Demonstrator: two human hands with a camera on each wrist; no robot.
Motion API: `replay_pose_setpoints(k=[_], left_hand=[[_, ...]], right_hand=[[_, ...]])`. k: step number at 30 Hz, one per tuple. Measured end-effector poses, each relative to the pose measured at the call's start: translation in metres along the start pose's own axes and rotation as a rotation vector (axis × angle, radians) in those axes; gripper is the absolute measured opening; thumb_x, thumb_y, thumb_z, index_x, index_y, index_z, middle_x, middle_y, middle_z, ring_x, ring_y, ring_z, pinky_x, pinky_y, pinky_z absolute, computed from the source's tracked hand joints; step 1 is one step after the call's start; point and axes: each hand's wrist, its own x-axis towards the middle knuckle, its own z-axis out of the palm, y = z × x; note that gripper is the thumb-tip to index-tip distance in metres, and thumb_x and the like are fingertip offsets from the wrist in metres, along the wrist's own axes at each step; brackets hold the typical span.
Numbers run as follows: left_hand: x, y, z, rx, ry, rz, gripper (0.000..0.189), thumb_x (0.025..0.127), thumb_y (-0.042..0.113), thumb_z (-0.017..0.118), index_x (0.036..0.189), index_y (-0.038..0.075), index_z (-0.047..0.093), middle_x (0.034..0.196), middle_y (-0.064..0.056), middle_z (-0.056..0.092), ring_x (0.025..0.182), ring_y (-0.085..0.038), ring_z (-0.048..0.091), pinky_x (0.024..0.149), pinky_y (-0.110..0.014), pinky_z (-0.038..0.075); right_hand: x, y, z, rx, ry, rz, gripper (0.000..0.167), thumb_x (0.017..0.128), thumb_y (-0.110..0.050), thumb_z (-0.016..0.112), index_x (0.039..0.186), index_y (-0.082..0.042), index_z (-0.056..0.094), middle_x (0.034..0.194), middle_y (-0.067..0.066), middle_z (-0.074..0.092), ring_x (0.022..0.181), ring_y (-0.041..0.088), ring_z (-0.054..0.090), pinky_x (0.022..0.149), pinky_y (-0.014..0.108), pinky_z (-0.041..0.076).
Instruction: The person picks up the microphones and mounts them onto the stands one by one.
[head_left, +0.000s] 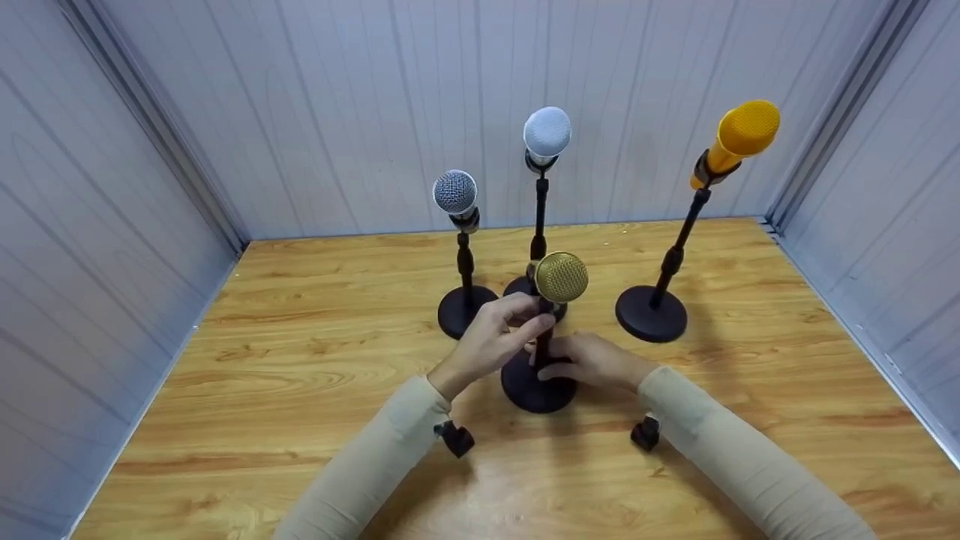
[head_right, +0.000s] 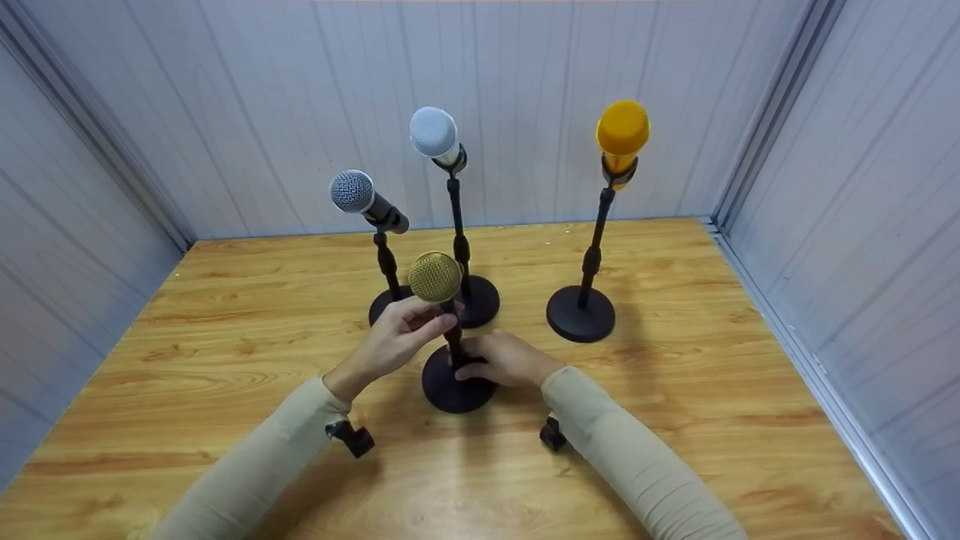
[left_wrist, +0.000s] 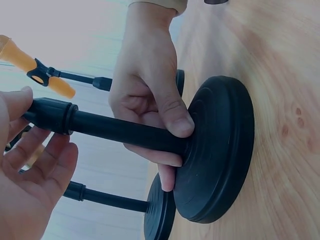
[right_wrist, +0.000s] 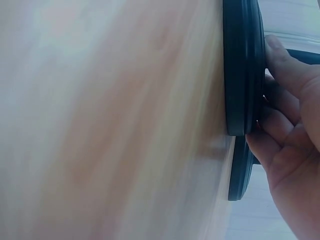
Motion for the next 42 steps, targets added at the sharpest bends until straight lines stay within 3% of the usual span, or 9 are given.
replay_pose_setpoints(k=[6, 13, 19, 25, 30, 33, 37, 42], left_hand=[[0.002, 0.000, -0.001, 0.015, 0.000, 0.008, 0.012, 0.101, 0.022, 0.067, 0.098, 0.012, 0.074, 0.098, 0.002, 0.066, 0.094, -0.011, 0.064, 0.083, -0.032, 0.057], [0.004, 0.003, -0.003, 0.022, -0.005, -0.002, 0.013, 0.100, 0.023, 0.067, 0.101, 0.012, 0.074, 0.097, 0.004, 0.068, 0.092, -0.010, 0.066, 0.082, -0.031, 0.057], [0.008, 0.011, -0.008, 0.031, -0.020, 0.022, 0.015, 0.101, 0.022, 0.066, 0.104, 0.010, 0.075, 0.099, 0.004, 0.072, 0.086, -0.011, 0.069, 0.077, -0.031, 0.058], [0.015, 0.023, -0.014, 0.026, -0.036, 0.033, 0.023, 0.103, 0.024, 0.064, 0.094, 0.004, 0.071, 0.084, -0.004, 0.069, 0.072, -0.013, 0.066, 0.065, -0.026, 0.052], [0.018, 0.034, -0.015, -0.003, -0.029, 0.016, 0.019, 0.102, 0.018, 0.064, 0.101, 0.001, 0.072, 0.095, -0.009, 0.073, 0.083, -0.020, 0.071, 0.072, -0.025, 0.054], [0.019, 0.046, -0.016, 0.001, -0.020, 0.023, 0.016, 0.102, 0.012, 0.063, 0.102, -0.002, 0.071, 0.095, -0.014, 0.072, 0.083, -0.026, 0.069, 0.072, -0.024, 0.052], [0.020, 0.062, -0.018, 0.002, -0.014, 0.038, 0.013, 0.102, 0.006, 0.061, 0.102, -0.005, 0.068, 0.091, -0.015, 0.068, 0.079, -0.030, 0.065, 0.071, -0.025, 0.050], [0.023, 0.055, -0.018, 0.009, -0.002, 0.055, 0.013, 0.102, 0.008, 0.061, 0.106, -0.002, 0.069, 0.093, -0.008, 0.069, 0.084, -0.029, 0.067, 0.075, -0.027, 0.052]], right_hand=[[0.000, 0.000, 0.001, -0.017, 0.012, 0.005, 0.021, 0.097, -0.034, 0.070, 0.111, -0.020, 0.074, 0.112, -0.013, 0.072, 0.109, 0.007, 0.065, 0.098, 0.035, 0.051], [0.000, -0.001, -0.001, -0.032, 0.011, 0.006, 0.022, 0.096, -0.037, 0.070, 0.109, -0.020, 0.074, 0.110, -0.012, 0.073, 0.108, 0.008, 0.066, 0.096, 0.037, 0.052], [0.001, -0.007, -0.005, -0.041, -0.013, 0.024, 0.022, 0.097, -0.034, 0.070, 0.111, -0.019, 0.074, 0.105, -0.011, 0.073, 0.103, 0.009, 0.067, 0.094, 0.038, 0.053], [0.001, -0.016, -0.006, -0.082, -0.030, 0.025, 0.020, 0.097, -0.029, 0.071, 0.111, -0.015, 0.073, 0.106, -0.006, 0.074, 0.103, 0.015, 0.068, 0.093, 0.040, 0.053], [-0.002, -0.025, -0.013, -0.077, -0.045, 0.074, 0.031, 0.097, -0.029, 0.072, 0.120, -0.009, 0.071, 0.115, 0.003, 0.072, 0.109, 0.022, 0.067, 0.097, 0.044, 0.052], [-0.004, -0.030, -0.018, 0.005, -0.025, 0.098, 0.037, 0.097, -0.031, 0.071, 0.125, -0.006, 0.069, 0.122, 0.007, 0.070, 0.115, 0.024, 0.065, 0.100, 0.045, 0.050], [-0.007, -0.034, -0.023, 0.276, 0.032, 0.106, 0.040, 0.098, -0.027, 0.070, 0.130, -0.004, 0.065, 0.131, 0.016, 0.065, 0.124, 0.030, 0.061, 0.105, 0.045, 0.047], [-0.012, -0.035, -0.021, 0.500, 0.131, 0.088, 0.046, 0.101, -0.023, 0.067, 0.144, -0.015, 0.056, 0.142, 0.010, 0.059, 0.129, 0.036, 0.056, 0.104, 0.043, 0.048]])
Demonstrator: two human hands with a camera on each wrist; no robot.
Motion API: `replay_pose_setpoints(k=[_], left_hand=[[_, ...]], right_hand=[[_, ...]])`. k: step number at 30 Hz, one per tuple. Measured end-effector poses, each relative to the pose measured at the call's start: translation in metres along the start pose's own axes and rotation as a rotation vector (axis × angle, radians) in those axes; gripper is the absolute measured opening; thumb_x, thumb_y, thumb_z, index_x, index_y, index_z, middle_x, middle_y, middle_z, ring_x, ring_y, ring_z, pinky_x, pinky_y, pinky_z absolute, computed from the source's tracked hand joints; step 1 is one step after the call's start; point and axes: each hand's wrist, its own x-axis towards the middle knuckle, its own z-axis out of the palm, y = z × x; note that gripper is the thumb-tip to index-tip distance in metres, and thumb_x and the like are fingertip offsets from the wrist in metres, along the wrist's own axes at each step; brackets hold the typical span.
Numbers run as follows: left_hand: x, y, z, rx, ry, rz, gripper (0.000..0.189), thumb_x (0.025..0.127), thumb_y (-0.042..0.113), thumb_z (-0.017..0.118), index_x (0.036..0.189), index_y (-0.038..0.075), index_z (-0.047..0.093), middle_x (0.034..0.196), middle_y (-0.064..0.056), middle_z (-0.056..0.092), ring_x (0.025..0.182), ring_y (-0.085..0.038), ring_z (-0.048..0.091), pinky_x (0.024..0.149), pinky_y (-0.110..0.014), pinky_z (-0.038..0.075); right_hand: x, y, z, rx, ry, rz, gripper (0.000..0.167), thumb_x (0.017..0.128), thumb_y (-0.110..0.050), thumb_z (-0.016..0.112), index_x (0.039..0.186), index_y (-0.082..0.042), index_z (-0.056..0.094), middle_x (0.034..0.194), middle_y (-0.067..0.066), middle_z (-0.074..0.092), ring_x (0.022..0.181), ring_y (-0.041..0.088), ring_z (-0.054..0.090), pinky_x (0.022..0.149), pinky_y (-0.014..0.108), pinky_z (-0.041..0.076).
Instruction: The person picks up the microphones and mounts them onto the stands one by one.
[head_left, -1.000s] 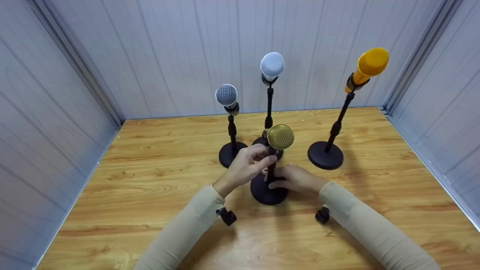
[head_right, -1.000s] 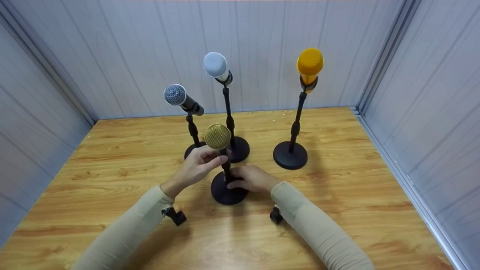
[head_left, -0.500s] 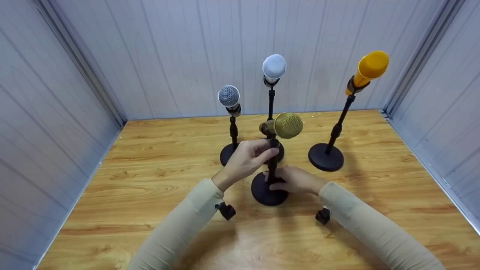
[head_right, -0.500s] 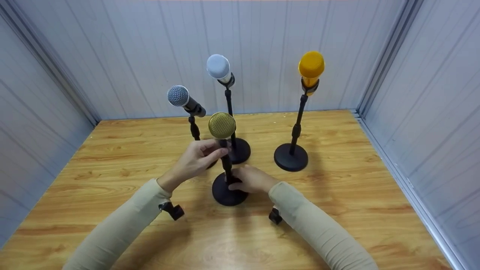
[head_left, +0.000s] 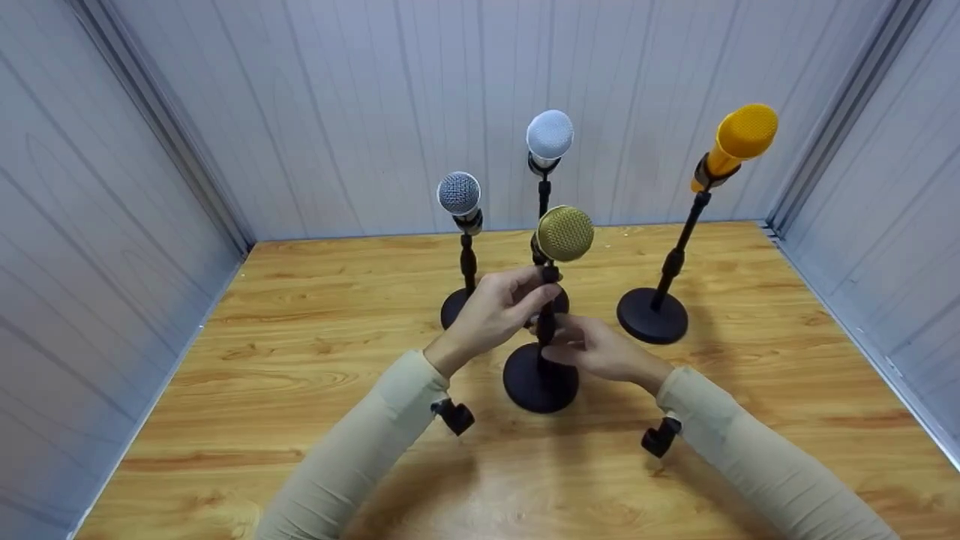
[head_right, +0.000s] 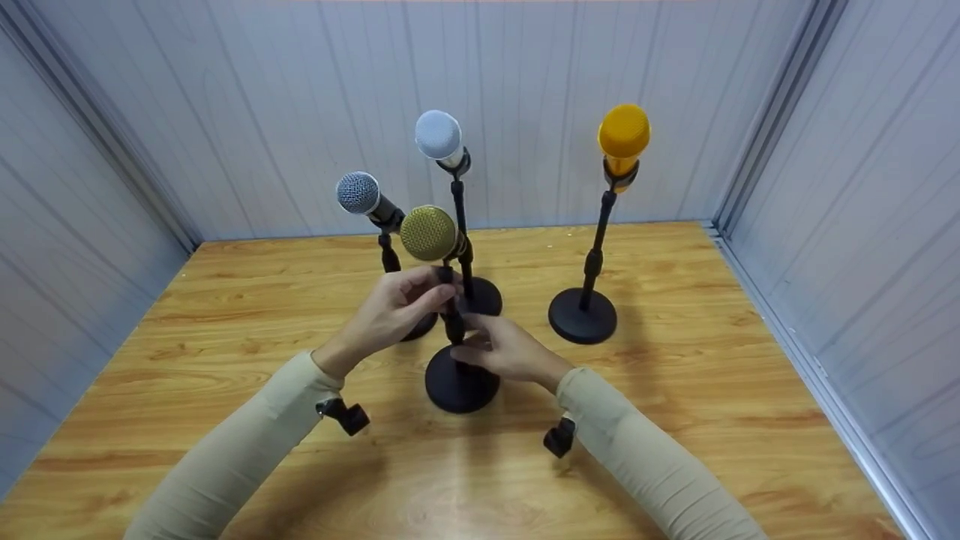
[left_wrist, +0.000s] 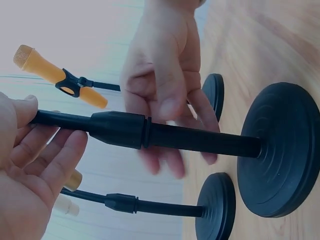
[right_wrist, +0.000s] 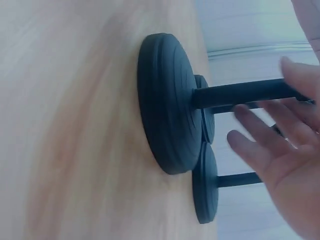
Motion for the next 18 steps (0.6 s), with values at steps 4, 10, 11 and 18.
replay_pose_setpoints(k=[4, 10, 11, 18], left_hand=[[0.002, -0.012, 0.001, 0.006, 0.001, 0.003, 0.016, 0.103, 0.015, 0.063, 0.108, 0.002, 0.070, 0.097, -0.002, 0.070, 0.089, -0.022, 0.069, 0.078, -0.029, 0.053], [0.004, -0.015, 0.001, 0.006, -0.021, 0.001, 0.022, 0.104, 0.021, 0.062, 0.110, 0.002, 0.070, 0.100, 0.000, 0.072, 0.095, -0.016, 0.069, 0.085, -0.031, 0.055], [0.004, -0.015, 0.001, 0.007, -0.023, 0.000, 0.023, 0.104, 0.021, 0.062, 0.110, 0.001, 0.069, 0.101, -0.001, 0.072, 0.095, -0.016, 0.068, 0.086, -0.031, 0.055], [0.003, -0.016, 0.000, -0.021, -0.041, -0.011, 0.024, 0.104, 0.020, 0.060, 0.112, -0.001, 0.067, 0.103, -0.010, 0.072, 0.094, -0.019, 0.068, 0.083, -0.031, 0.055]], right_hand=[[-0.003, 0.001, 0.001, 0.090, 0.054, -0.059, 0.047, 0.103, -0.021, 0.064, 0.147, -0.014, 0.053, 0.145, 0.011, 0.056, 0.131, 0.036, 0.053, 0.104, 0.041, 0.048], [-0.005, 0.005, 0.000, 0.196, 0.078, -0.117, 0.043, 0.102, -0.011, 0.062, 0.143, 0.001, 0.054, 0.140, 0.017, 0.059, 0.127, 0.031, 0.057, 0.102, 0.040, 0.050], [-0.005, 0.006, 0.000, 0.214, 0.082, -0.123, 0.042, 0.102, -0.009, 0.062, 0.141, 0.002, 0.054, 0.139, 0.020, 0.059, 0.126, 0.030, 0.058, 0.102, 0.041, 0.050], [-0.005, 0.004, 0.001, 0.184, 0.110, -0.118, 0.042, 0.101, -0.011, 0.065, 0.141, -0.002, 0.055, 0.137, 0.025, 0.057, 0.125, 0.034, 0.057, 0.101, 0.041, 0.051]])
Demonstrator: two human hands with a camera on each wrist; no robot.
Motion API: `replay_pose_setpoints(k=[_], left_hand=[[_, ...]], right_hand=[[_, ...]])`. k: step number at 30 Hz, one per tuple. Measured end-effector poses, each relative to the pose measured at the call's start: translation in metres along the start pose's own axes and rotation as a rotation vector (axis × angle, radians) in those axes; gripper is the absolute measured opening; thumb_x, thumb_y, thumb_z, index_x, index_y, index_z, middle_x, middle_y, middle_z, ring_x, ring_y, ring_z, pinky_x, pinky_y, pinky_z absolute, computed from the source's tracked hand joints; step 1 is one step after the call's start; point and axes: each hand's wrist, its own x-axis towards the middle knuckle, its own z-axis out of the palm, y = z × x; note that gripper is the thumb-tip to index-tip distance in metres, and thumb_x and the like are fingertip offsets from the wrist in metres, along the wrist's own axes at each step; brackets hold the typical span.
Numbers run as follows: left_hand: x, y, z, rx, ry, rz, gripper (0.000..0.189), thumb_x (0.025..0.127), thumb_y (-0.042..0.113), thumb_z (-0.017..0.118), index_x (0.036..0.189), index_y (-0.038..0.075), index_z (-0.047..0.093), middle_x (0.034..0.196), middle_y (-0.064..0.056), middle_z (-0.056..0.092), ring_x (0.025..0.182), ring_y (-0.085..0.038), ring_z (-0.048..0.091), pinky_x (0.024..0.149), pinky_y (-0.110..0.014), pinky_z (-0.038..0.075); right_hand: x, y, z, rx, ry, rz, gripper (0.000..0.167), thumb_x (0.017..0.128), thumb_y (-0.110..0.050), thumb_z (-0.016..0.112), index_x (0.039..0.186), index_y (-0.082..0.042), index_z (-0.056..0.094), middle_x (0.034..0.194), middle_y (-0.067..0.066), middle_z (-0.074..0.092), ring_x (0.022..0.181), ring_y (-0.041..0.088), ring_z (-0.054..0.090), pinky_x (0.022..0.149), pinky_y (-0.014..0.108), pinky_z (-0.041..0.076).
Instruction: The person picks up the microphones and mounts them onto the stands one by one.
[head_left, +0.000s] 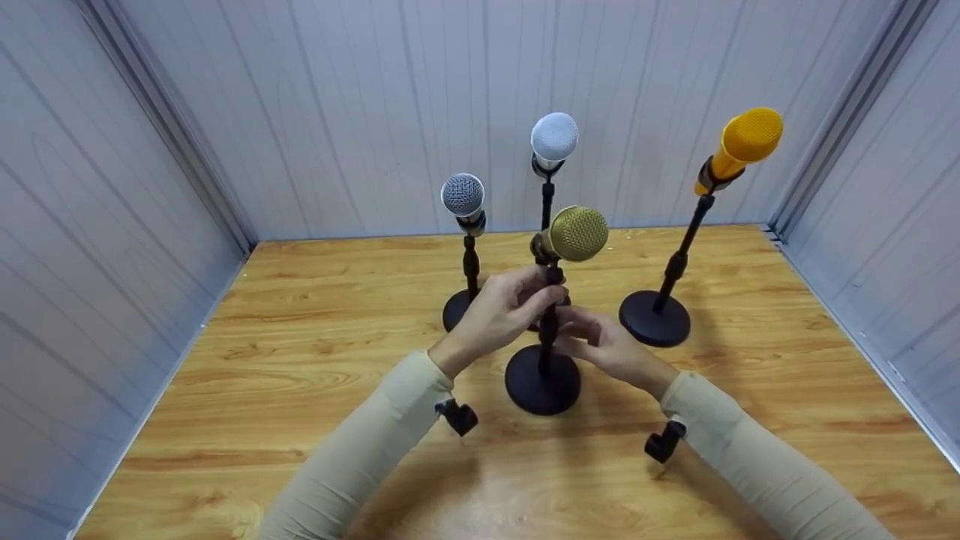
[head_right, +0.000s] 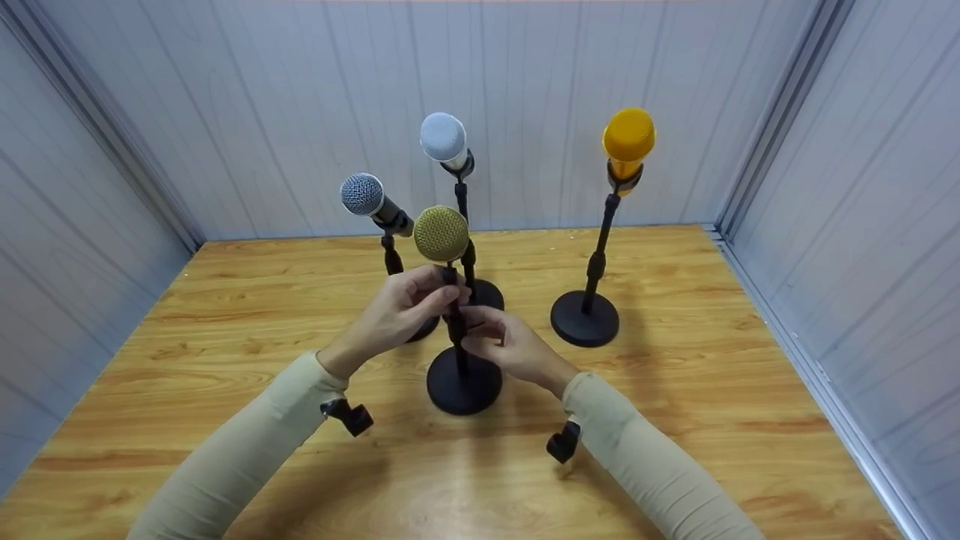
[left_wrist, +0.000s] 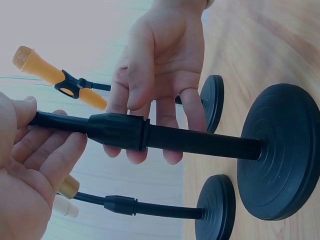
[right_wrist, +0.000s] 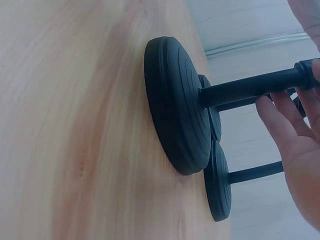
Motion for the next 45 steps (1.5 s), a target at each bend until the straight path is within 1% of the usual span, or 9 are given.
replay_pose_setpoints(k=[3, 6, 14, 18, 22, 27, 32, 36, 45], left_hand=[[0.001, 0.000, 0.000, -0.009, -0.006, 0.000, 0.022, 0.105, 0.018, 0.060, 0.114, 0.000, 0.067, 0.105, -0.014, 0.072, 0.094, -0.020, 0.068, 0.083, -0.031, 0.054], [0.001, -0.001, 0.001, -0.007, -0.005, 0.010, 0.019, 0.105, 0.015, 0.059, 0.114, 0.001, 0.067, 0.104, -0.013, 0.072, 0.093, -0.022, 0.068, 0.082, -0.031, 0.054], [0.001, -0.001, 0.000, 0.032, -0.002, 0.008, 0.015, 0.105, 0.018, 0.060, 0.110, 0.007, 0.069, 0.101, -0.002, 0.072, 0.092, -0.016, 0.067, 0.083, -0.031, 0.053], [0.000, -0.001, 0.000, 0.040, 0.002, 0.007, 0.016, 0.104, 0.017, 0.060, 0.110, 0.006, 0.069, 0.100, -0.004, 0.072, 0.091, -0.017, 0.067, 0.081, -0.031, 0.053], [0.001, 0.003, 0.000, 0.018, 0.002, 0.000, 0.015, 0.104, 0.011, 0.060, 0.110, 0.000, 0.068, 0.101, -0.012, 0.072, 0.091, -0.026, 0.067, 0.080, -0.030, 0.052], [-0.002, 0.020, -0.001, -0.007, 0.011, 0.006, 0.014, 0.102, 0.003, 0.059, 0.109, -0.008, 0.066, 0.099, -0.023, 0.069, 0.089, -0.037, 0.066, 0.078, -0.028, 0.051], [-0.006, 0.030, -0.001, -0.013, 0.028, 0.012, 0.012, 0.102, 0.001, 0.060, 0.106, -0.008, 0.065, 0.097, -0.021, 0.069, 0.090, -0.035, 0.066, 0.081, -0.030, 0.053], [-0.007, 0.026, 0.001, -0.020, 0.040, 0.011, 0.011, 0.102, 0.002, 0.060, 0.106, -0.007, 0.066, 0.098, -0.021, 0.069, 0.091, -0.035, 0.067, 0.081, -0.032, 0.054], [-0.003, 0.009, 0.004, -0.058, 0.031, -0.002, 0.015, 0.102, 0.003, 0.060, 0.109, -0.009, 0.065, 0.099, -0.021, 0.070, 0.090, -0.034, 0.068, 0.077, -0.028, 0.054]], right_hand=[[0.001, -0.003, 0.001, -0.026, -0.012, 0.016, 0.047, 0.103, -0.015, 0.063, 0.147, -0.004, 0.050, 0.143, 0.020, 0.054, 0.132, 0.034, 0.052, 0.105, 0.037, 0.048], [0.002, -0.005, 0.002, 0.048, -0.063, 0.014, 0.049, 0.105, -0.015, 0.057, 0.150, 0.000, 0.044, 0.147, 0.019, 0.051, 0.137, 0.031, 0.047, 0.108, 0.036, 0.044], [-0.001, -0.001, 0.001, 0.181, -0.070, -0.035, 0.047, 0.104, -0.004, 0.055, 0.147, 0.009, 0.042, 0.144, 0.034, 0.047, 0.131, 0.025, 0.055, 0.106, 0.039, 0.047], [-0.002, 0.000, 0.000, 0.173, -0.045, -0.038, 0.049, 0.103, -0.002, 0.057, 0.147, 0.012, 0.041, 0.146, 0.038, 0.042, 0.131, 0.024, 0.054, 0.105, 0.041, 0.047], [0.000, -0.002, 0.000, 0.128, -0.062, -0.001, 0.051, 0.105, -0.008, 0.055, 0.151, 0.008, 0.038, 0.148, 0.031, 0.045, 0.132, 0.021, 0.053, 0.106, 0.040, 0.046], [0.004, -0.003, 0.002, 0.145, -0.098, 0.025, 0.048, 0.107, -0.012, 0.052, 0.151, 0.005, 0.039, 0.144, 0.028, 0.051, 0.132, 0.027, 0.053, 0.107, 0.043, 0.046], [0.006, 0.000, 0.005, 0.196, -0.086, 0.035, 0.042, 0.106, -0.010, 0.055, 0.146, 0.001, 0.046, 0.143, 0.031, 0.050, 0.133, 0.043, 0.049, 0.105, 0.045, 0.047], [0.007, 0.004, 0.003, 0.210, -0.095, 0.030, 0.039, 0.105, -0.008, 0.056, 0.142, 0.002, 0.048, 0.144, 0.026, 0.051, 0.132, 0.053, 0.045, 0.103, 0.047, 0.048], [0.010, 0.009, -0.002, 0.168, -0.125, 0.019, 0.048, 0.105, -0.011, 0.056, 0.151, -0.004, 0.044, 0.145, 0.017, 0.054, 0.129, 0.055, 0.047, 0.102, 0.046, 0.049]])
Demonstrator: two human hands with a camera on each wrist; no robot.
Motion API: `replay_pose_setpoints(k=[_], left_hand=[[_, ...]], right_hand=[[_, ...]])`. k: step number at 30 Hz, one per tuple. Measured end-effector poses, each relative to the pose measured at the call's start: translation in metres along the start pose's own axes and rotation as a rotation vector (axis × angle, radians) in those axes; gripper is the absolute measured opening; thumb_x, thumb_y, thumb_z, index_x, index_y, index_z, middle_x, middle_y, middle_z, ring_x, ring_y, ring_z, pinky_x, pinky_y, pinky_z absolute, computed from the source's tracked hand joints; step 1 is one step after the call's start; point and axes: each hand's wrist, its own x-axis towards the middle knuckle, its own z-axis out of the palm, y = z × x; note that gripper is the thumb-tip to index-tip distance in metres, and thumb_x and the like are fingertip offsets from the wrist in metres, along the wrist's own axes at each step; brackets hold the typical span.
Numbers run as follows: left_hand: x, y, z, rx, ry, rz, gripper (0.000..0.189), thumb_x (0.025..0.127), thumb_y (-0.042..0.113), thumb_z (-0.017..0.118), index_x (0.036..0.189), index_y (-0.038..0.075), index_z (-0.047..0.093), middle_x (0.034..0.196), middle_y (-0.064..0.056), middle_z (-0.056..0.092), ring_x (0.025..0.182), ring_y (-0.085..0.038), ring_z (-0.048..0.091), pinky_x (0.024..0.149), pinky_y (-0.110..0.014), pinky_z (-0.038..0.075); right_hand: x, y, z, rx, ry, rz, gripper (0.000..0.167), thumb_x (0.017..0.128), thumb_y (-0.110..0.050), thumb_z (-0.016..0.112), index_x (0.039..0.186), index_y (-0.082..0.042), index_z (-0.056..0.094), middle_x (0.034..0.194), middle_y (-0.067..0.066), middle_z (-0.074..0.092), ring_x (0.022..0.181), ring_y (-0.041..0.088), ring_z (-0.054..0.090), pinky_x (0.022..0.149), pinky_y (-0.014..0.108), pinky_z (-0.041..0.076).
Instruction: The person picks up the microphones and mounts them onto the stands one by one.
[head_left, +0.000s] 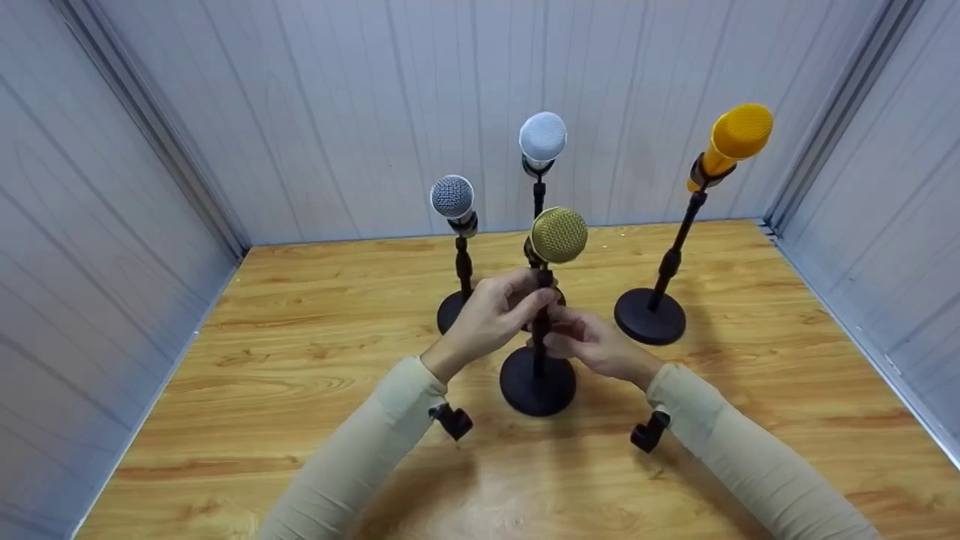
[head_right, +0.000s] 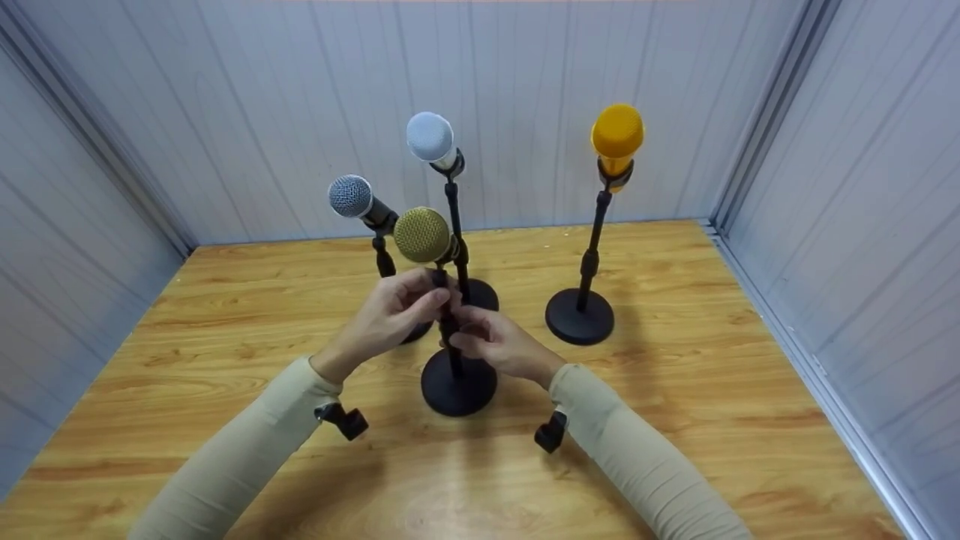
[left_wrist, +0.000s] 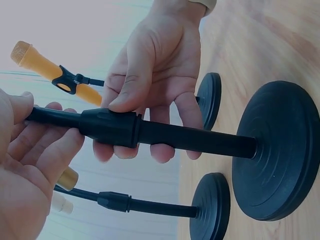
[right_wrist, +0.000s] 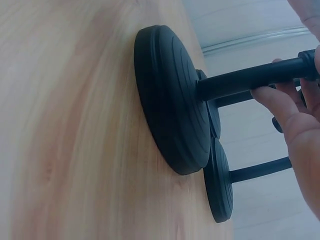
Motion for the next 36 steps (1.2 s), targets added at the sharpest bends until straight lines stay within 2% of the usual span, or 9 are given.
replay_pose_setpoints(k=[3, 7, 13, 16, 22, 27, 31, 36], left_hand=[[0.001, -0.010, -0.001, -0.013, -0.005, -0.007, 0.016, 0.102, 0.008, 0.062, 0.110, -0.005, 0.065, 0.100, -0.020, 0.070, 0.089, -0.033, 0.068, 0.077, -0.028, 0.054], [0.001, -0.017, -0.003, 0.002, 0.000, -0.010, 0.017, 0.103, 0.018, 0.064, 0.109, 0.003, 0.068, 0.098, -0.012, 0.072, 0.084, -0.025, 0.068, 0.074, -0.028, 0.053], [0.002, -0.016, -0.002, 0.025, -0.015, 0.017, 0.019, 0.103, 0.021, 0.062, 0.107, 0.003, 0.070, 0.097, -0.009, 0.072, 0.085, -0.021, 0.069, 0.074, -0.030, 0.056], [0.001, -0.017, -0.001, 0.046, -0.017, 0.025, 0.019, 0.104, 0.020, 0.062, 0.105, 0.004, 0.071, 0.096, -0.007, 0.072, 0.084, -0.019, 0.069, 0.073, -0.029, 0.056], [0.000, -0.017, -0.002, 0.048, -0.018, 0.039, 0.019, 0.103, 0.018, 0.063, 0.100, 0.003, 0.073, 0.088, -0.009, 0.071, 0.066, -0.024, 0.063, 0.058, -0.023, 0.048], [0.001, -0.016, 0.000, 0.047, -0.019, 0.064, 0.016, 0.102, 0.010, 0.062, 0.100, -0.002, 0.073, 0.088, -0.014, 0.072, 0.069, -0.027, 0.064, 0.060, -0.021, 0.047], [0.002, -0.017, 0.001, 0.045, -0.011, 0.078, 0.014, 0.101, 0.002, 0.061, 0.100, -0.007, 0.071, 0.089, -0.020, 0.071, 0.071, -0.034, 0.065, 0.061, -0.020, 0.047], [0.001, -0.020, 0.001, 0.052, -0.014, 0.078, 0.016, 0.102, 0.005, 0.061, 0.098, -0.006, 0.071, 0.088, -0.017, 0.072, 0.071, -0.031, 0.066, 0.060, -0.021, 0.048]], right_hand=[[0.003, 0.001, 0.001, -0.044, 0.002, -0.004, 0.046, 0.105, -0.010, 0.057, 0.148, -0.001, 0.044, 0.137, 0.017, 0.058, 0.126, 0.055, 0.048, 0.100, 0.043, 0.051], [0.007, 0.001, 0.002, -0.113, 0.019, -0.018, 0.041, 0.103, -0.009, 0.061, 0.141, 0.002, 0.048, 0.128, 0.017, 0.061, 0.121, 0.050, 0.055, 0.097, 0.038, 0.052], [0.002, 0.000, 0.004, -0.120, 0.050, -0.016, 0.042, 0.103, -0.010, 0.060, 0.141, 0.006, 0.050, 0.134, 0.027, 0.058, 0.123, 0.036, 0.059, 0.099, 0.040, 0.052], [-0.001, -0.001, 0.007, -0.102, 0.079, 0.005, 0.042, 0.104, -0.012, 0.060, 0.141, 0.005, 0.051, 0.134, 0.031, 0.057, 0.125, 0.037, 0.058, 0.099, 0.041, 0.052], [0.001, -0.002, 0.009, -0.159, 0.115, 0.006, 0.032, 0.101, -0.014, 0.066, 0.130, -0.001, 0.062, 0.124, 0.024, 0.066, 0.117, 0.036, 0.064, 0.092, 0.042, 0.056], [0.003, -0.001, 0.007, -0.157, 0.133, -0.028, 0.027, 0.097, -0.008, 0.069, 0.121, 0.003, 0.064, 0.118, 0.020, 0.068, 0.110, 0.040, 0.066, 0.088, 0.043, 0.058], [0.003, 0.001, 0.007, -0.140, 0.137, -0.041, 0.027, 0.097, -0.005, 0.069, 0.119, 0.008, 0.060, 0.117, 0.017, 0.068, 0.107, 0.038, 0.067, 0.088, 0.044, 0.058], [0.003, 0.002, 0.007, -0.120, 0.127, -0.028, 0.029, 0.097, -0.005, 0.068, 0.121, 0.009, 0.059, 0.118, 0.020, 0.066, 0.108, 0.039, 0.067, 0.089, 0.044, 0.057]])
